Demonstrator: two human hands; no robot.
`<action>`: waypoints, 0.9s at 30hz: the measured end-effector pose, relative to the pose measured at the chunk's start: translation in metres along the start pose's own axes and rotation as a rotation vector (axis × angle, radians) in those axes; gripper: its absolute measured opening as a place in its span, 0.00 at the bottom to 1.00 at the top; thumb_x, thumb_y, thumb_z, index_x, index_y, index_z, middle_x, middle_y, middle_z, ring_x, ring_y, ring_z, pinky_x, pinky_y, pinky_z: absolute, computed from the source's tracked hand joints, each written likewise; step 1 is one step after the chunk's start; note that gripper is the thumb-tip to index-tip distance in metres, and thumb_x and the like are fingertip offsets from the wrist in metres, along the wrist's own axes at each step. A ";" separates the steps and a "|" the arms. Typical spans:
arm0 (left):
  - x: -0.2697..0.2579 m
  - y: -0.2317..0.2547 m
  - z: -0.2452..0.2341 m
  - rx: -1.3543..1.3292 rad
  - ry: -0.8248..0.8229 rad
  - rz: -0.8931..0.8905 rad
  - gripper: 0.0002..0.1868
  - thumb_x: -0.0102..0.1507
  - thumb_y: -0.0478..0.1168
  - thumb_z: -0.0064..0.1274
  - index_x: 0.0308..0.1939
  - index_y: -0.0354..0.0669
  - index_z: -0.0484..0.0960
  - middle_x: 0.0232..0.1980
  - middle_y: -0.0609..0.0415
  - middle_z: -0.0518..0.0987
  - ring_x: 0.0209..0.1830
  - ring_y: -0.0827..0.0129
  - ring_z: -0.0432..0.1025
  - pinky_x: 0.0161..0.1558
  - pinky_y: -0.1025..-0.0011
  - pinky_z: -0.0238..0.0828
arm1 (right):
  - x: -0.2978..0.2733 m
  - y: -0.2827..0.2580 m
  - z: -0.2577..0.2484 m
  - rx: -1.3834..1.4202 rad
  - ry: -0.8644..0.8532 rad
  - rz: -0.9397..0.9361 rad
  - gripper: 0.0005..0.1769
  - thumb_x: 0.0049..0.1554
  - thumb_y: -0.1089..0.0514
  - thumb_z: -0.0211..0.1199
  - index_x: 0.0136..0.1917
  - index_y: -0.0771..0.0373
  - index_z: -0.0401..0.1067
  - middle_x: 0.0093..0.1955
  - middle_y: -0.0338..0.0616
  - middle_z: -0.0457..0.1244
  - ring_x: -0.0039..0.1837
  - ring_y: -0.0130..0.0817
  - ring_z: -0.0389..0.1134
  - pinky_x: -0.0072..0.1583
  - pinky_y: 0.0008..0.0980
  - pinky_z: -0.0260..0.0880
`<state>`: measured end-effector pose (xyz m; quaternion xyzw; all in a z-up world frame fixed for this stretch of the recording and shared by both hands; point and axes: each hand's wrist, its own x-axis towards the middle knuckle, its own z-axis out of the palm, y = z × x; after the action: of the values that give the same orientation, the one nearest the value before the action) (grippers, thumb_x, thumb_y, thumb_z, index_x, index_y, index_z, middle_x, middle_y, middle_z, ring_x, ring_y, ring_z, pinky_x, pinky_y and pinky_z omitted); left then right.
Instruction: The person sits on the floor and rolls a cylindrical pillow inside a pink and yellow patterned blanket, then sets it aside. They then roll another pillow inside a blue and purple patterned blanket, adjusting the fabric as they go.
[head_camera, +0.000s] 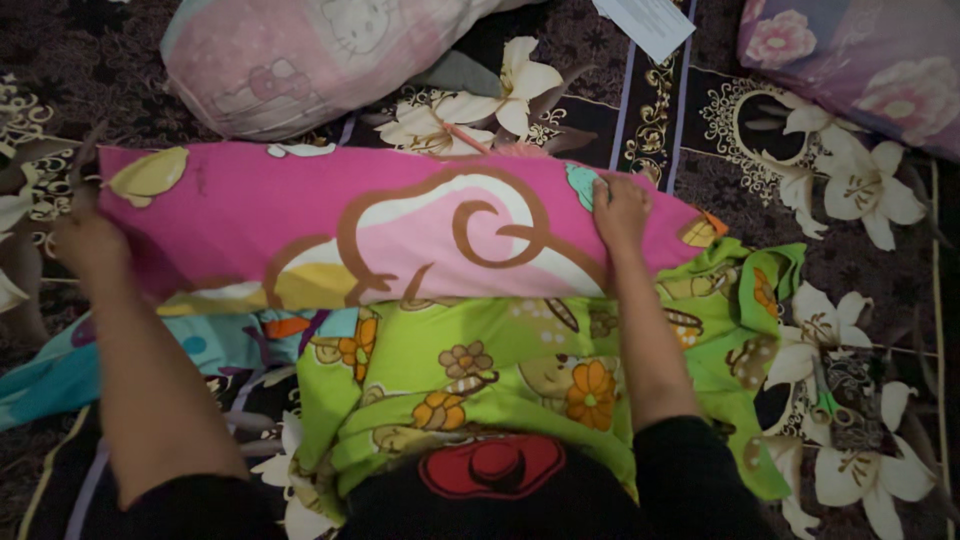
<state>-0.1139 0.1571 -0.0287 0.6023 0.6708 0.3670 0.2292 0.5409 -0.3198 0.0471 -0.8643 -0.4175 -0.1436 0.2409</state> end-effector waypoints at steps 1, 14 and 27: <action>0.001 -0.002 -0.002 0.028 0.002 -0.019 0.37 0.71 0.65 0.45 0.54 0.27 0.82 0.54 0.32 0.81 0.56 0.40 0.75 0.59 0.48 0.68 | 0.001 0.000 0.004 -0.022 0.004 0.011 0.17 0.65 0.45 0.56 0.56 0.57 0.77 0.57 0.46 0.69 0.63 0.46 0.67 0.69 0.50 0.53; 0.032 -0.003 -0.040 0.086 0.005 0.025 0.13 0.70 0.43 0.54 0.44 0.32 0.82 0.43 0.35 0.81 0.43 0.44 0.77 0.43 0.46 0.70 | 0.003 0.015 0.017 -0.065 -0.013 0.052 0.19 0.66 0.44 0.54 0.55 0.58 0.77 0.57 0.48 0.69 0.63 0.49 0.66 0.69 0.52 0.51; -0.035 0.095 0.078 0.343 0.320 0.144 0.34 0.70 0.52 0.60 0.72 0.37 0.67 0.75 0.30 0.62 0.73 0.39 0.56 0.71 0.48 0.49 | 0.032 -0.014 0.016 -0.361 -0.215 0.045 0.16 0.65 0.50 0.55 0.60 0.59 0.75 0.58 0.51 0.68 0.66 0.47 0.65 0.71 0.57 0.55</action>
<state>0.0116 0.1407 -0.0092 0.6129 0.7064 0.3538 -0.0126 0.5499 -0.2830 0.0520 -0.9129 -0.3889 -0.1177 0.0392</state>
